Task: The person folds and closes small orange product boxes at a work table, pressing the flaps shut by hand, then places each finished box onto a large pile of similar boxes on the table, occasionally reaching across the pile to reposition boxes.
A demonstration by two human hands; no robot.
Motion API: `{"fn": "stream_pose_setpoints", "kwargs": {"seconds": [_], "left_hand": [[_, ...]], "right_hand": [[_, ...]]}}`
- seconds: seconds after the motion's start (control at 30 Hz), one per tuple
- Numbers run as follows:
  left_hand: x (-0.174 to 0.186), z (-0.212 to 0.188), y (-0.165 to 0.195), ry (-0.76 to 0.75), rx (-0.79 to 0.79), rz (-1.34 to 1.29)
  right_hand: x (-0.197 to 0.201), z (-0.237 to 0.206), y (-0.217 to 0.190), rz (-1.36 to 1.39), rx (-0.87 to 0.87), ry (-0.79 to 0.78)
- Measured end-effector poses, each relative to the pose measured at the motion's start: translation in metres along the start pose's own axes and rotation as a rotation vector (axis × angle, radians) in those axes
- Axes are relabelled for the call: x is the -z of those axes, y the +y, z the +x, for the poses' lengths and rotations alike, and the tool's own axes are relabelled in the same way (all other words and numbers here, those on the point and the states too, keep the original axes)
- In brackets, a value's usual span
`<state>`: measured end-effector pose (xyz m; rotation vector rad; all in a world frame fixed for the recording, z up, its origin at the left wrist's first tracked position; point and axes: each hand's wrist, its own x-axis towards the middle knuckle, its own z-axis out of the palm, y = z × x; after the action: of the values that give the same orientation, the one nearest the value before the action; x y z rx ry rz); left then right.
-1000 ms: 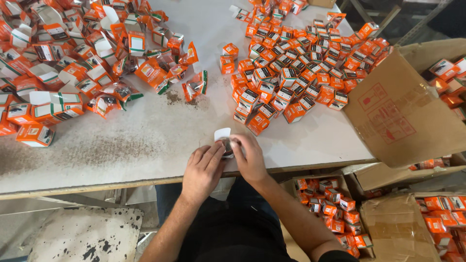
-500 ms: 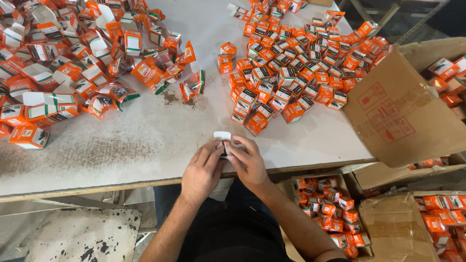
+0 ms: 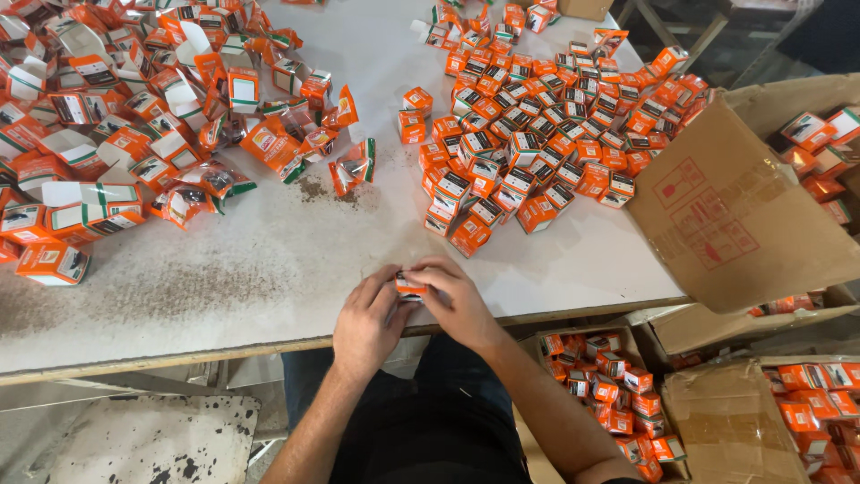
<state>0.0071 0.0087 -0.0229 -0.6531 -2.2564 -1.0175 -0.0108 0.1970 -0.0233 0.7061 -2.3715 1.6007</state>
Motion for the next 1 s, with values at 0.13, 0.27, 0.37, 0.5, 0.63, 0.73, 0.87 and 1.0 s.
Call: {"fn": "stream_pose_setpoints", "kwargs": {"seconds": [0.13, 0.27, 0.37, 0.5, 0.63, 0.73, 0.87, 1.0], "left_hand": [[-0.004, -0.003, -0.005, 0.039, 0.065, -0.035], [-0.008, -0.006, -0.008, -0.003, 0.112, -0.066], [-0.008, -0.005, -0.009, -0.002, 0.105, -0.082], [-0.003, -0.001, -0.006, -0.002, 0.042, -0.038], [0.003, 0.0, 0.003, 0.012, -0.148, 0.133], [0.01, 0.001, 0.008, -0.044, -0.189, 0.15], [0.028, 0.017, -0.006, -0.117, -0.111, -0.04], [0.033, 0.075, -0.059, -0.018, -0.095, 0.181]], "right_hand": [[0.01, 0.004, -0.009, -0.049, 0.166, -0.1], [0.005, 0.003, -0.008, -0.068, 0.155, -0.039], [-0.001, 0.002, -0.006, -0.098, 0.14, 0.034], [0.0, 0.0, -0.008, -0.168, 0.235, 0.015], [0.01, -0.007, -0.006, -0.394, 0.358, -0.078], [0.009, -0.012, 0.0, -0.529, 0.421, -0.061], [0.018, -0.007, 0.009, -0.355, 0.265, 0.042], [0.071, 0.028, 0.016, -0.68, 0.278, 0.441]]}}
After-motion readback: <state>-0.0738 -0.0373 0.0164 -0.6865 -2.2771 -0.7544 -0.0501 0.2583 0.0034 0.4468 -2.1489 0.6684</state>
